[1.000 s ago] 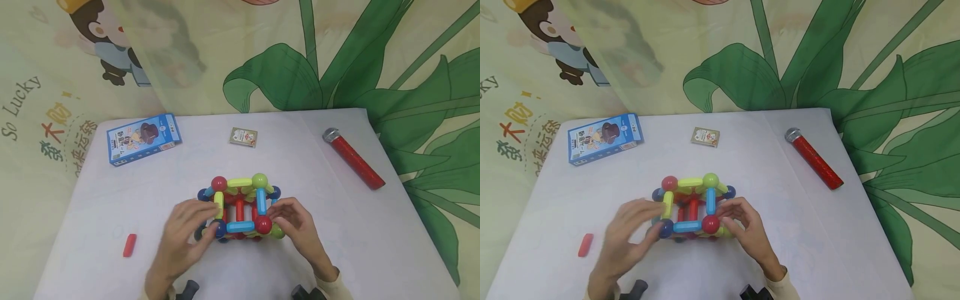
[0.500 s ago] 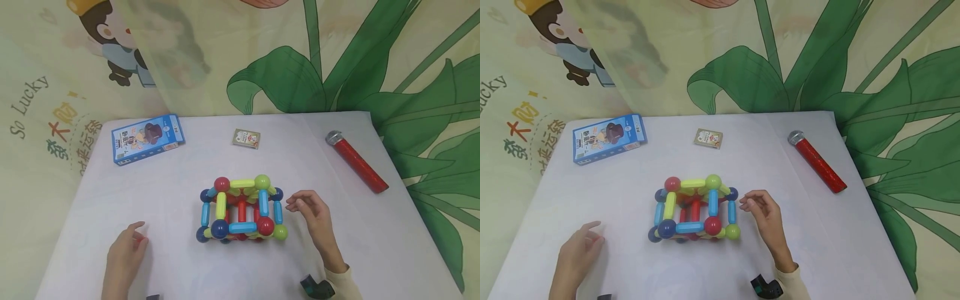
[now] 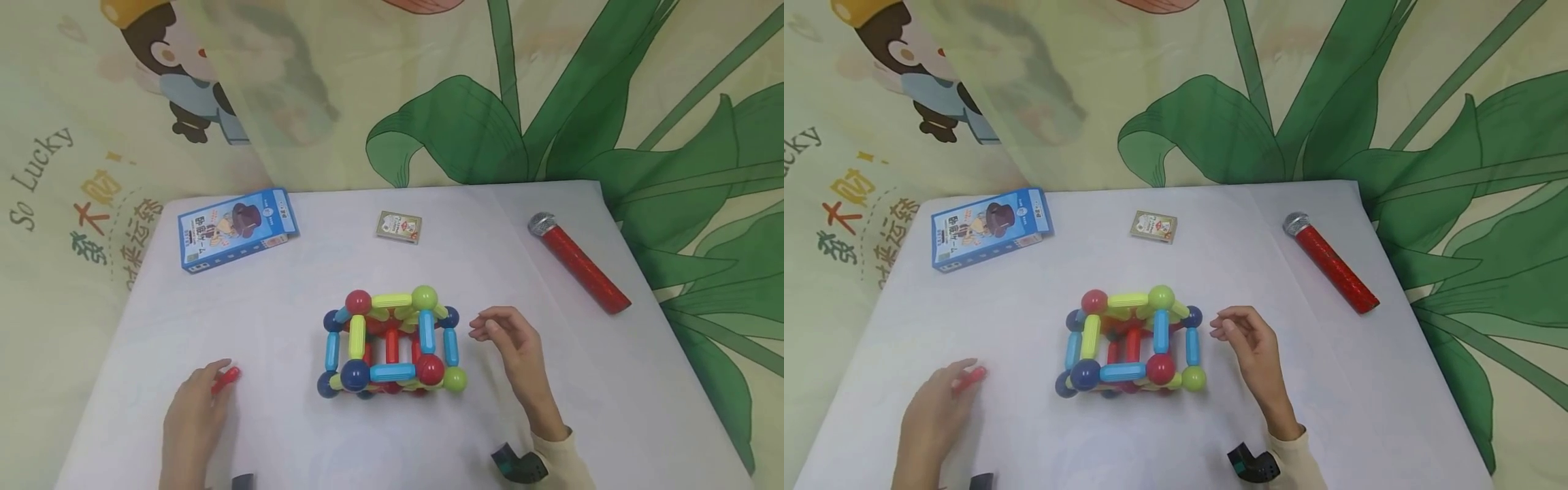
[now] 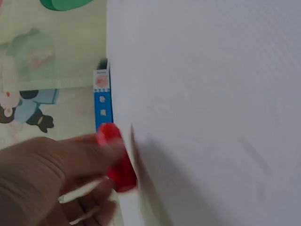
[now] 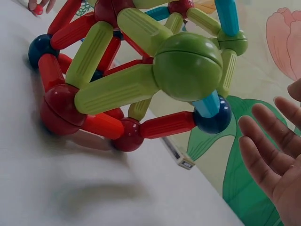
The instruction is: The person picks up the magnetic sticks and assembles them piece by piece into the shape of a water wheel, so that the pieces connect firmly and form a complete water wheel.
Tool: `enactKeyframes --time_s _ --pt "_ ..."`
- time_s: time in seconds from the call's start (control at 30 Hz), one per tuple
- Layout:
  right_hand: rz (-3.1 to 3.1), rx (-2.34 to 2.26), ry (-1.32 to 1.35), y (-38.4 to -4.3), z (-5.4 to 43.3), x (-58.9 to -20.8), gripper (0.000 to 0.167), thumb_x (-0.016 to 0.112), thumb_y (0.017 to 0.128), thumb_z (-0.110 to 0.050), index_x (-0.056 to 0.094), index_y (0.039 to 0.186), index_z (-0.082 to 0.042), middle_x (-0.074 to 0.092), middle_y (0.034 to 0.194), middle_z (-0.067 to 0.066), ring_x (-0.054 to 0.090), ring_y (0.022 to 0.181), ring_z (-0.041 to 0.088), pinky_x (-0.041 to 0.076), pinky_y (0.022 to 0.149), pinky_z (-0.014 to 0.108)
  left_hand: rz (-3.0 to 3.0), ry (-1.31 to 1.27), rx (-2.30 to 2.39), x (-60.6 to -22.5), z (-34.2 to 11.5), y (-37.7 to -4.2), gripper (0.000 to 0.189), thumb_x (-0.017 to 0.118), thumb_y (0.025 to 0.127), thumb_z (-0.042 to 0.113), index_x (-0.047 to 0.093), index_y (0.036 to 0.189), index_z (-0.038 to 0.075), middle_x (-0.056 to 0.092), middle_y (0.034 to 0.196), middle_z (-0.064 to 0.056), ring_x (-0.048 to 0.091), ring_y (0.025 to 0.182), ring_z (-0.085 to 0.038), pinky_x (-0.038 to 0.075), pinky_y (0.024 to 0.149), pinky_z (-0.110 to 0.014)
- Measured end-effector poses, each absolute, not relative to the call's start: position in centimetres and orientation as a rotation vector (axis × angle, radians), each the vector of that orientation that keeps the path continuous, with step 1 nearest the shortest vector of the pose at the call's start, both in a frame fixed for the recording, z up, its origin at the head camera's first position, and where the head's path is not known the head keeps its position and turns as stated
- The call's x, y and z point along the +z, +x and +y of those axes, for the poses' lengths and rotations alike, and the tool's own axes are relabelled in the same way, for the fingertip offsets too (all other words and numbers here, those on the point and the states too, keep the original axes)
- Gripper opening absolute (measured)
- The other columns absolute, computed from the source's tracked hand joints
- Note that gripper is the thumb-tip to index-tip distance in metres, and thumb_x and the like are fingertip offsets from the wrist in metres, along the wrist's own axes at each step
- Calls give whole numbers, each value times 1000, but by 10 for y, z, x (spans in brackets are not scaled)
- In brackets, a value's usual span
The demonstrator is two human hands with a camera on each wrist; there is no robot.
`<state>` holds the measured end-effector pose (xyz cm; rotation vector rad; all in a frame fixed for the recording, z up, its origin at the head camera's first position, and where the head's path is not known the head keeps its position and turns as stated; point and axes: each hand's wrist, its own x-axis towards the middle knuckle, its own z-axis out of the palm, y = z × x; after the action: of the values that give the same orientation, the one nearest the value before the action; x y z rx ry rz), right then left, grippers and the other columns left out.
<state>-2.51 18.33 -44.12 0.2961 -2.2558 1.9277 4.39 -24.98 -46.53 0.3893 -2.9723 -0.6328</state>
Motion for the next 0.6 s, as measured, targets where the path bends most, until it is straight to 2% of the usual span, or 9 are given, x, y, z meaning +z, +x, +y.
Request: enactKeyframes --time_s 0.1,0.13,0.2,0.27,0.33,0.37,0.43,0.5,0.6 --pt "-2215 1896 375 -27 181 -431 21 52 91 10 56 111 6 65 97 9 67 86 12 55 78 21 -2724 208 -839 -455 -230 33 47 76 76 -4 60 120 4 68 99 -14 59 79 -16 48 69 -22" --pt "-2212 1874 404 -27 179 -424 23 54 90 11 55 112 7 64 99 8 67 88 12 55 80 21 -2633 122 -931 -447 -219 29 48 76 76 -5 60 121 4 69 100 -9 58 80 -10 46 70 -17" --pt "-2181 1829 511 -28 170 -413 31 58 84 17 54 114 8 64 103 10 65 94 12 53 84 22 -2458 -42 -1155 -427 -190 19 52 75 74 -10 59 122 2 69 102 -8 59 86 -2 44 79 -9" --pt "-2163 1781 639 -27 157 -401 40 62 78 19 54 116 8 63 107 11 64 97 13 53 87 23 -2330 -218 -1354 -406 -160 10 55 74 73 -14 58 123 0 68 106 -8 60 94 1 45 86 -10" --pt "-2133 1743 794 -25 141 -392 45 66 77 17 54 118 6 63 110 14 62 101 15 52 88 24 -2230 -400 -1504 -390 -135 4 58 73 70 -18 56 124 -3 68 107 -10 64 95 -5 48 89 -16" --pt "-2113 1724 873 -25 133 -389 44 67 78 14 55 119 5 63 111 15 62 101 17 52 88 25 -2191 -472 -1560 -385 -124 1 60 74 69 -18 55 124 -3 68 107 -15 65 95 -8 50 89 -18" --pt "-2110 1671 976 -22 120 -385 39 70 84 1 56 120 3 63 112 15 62 102 20 52 90 27 -2155 -577 -1636 -378 -108 -3 60 75 69 -16 55 123 -3 69 105 -15 67 94 -12 52 87 -22" --pt "-2108 1607 1032 -20 111 -383 35 67 90 -12 57 120 1 64 113 14 61 103 22 51 92 27 -2128 -649 -1685 -376 -98 -6 60 76 68 -15 55 123 -3 70 100 -15 68 90 -15 54 83 -24" --pt "-2108 1497 1039 -17 103 -381 34 63 93 -20 58 118 1 64 111 14 62 101 22 50 92 25 -2133 -676 -1701 -375 -88 -8 59 77 69 -12 55 123 0 72 95 -11 70 87 -16 55 81 -25"
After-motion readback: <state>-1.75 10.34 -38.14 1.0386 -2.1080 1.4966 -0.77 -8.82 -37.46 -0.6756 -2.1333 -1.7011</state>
